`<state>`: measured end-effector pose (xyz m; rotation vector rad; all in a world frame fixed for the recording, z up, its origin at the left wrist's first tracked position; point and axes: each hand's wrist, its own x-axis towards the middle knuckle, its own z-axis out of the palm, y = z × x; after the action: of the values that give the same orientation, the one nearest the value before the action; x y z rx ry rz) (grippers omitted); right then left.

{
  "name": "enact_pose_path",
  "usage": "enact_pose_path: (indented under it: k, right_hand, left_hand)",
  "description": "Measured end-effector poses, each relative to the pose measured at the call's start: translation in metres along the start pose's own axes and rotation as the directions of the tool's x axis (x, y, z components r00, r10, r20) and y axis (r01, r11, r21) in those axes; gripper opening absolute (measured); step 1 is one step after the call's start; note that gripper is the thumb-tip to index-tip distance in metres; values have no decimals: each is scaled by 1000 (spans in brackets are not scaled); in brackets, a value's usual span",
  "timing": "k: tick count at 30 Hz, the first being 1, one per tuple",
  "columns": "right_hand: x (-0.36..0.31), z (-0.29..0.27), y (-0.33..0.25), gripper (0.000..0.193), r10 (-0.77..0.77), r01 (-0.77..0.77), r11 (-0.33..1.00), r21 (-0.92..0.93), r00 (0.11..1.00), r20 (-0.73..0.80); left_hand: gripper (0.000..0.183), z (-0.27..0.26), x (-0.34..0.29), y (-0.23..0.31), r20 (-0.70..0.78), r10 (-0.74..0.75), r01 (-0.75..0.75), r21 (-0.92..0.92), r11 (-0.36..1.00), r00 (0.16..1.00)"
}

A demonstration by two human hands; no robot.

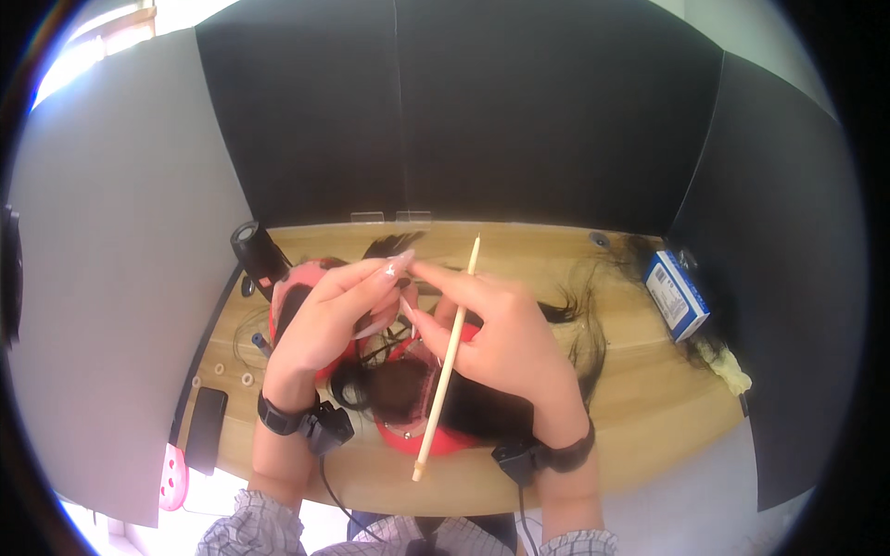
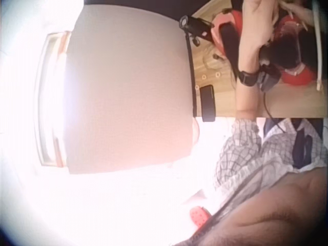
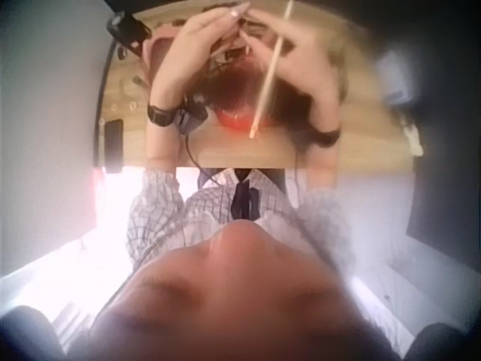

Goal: Using a ventilating needle to knot hair into a lace wig base on a mannequin head.

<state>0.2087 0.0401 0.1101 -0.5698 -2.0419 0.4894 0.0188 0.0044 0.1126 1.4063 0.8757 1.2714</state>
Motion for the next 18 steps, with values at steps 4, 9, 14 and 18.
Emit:
enact_pose_path:
  k: [4,9,14,18]
  right_hand:
    - [1,3,3,34,-43,42,999,-30,999,-31]
    - [4,6,14,27,-182,161,975,-153,974,-132]
    - [4,7,12,28,-236,195,947,-254,961,-142]
    - [6,3,7,34,-113,91,986,-136,980,-165]
  left_hand:
    - [28,4,0,-3,24,22,-24,89,996,999]
    - [31,7,4,-6,19,64,-67,171,983,998]
    - [34,10,7,-8,-24,150,-142,195,970,988]
    - [33,10,6,-7,-71,177,-162,177,971,982]
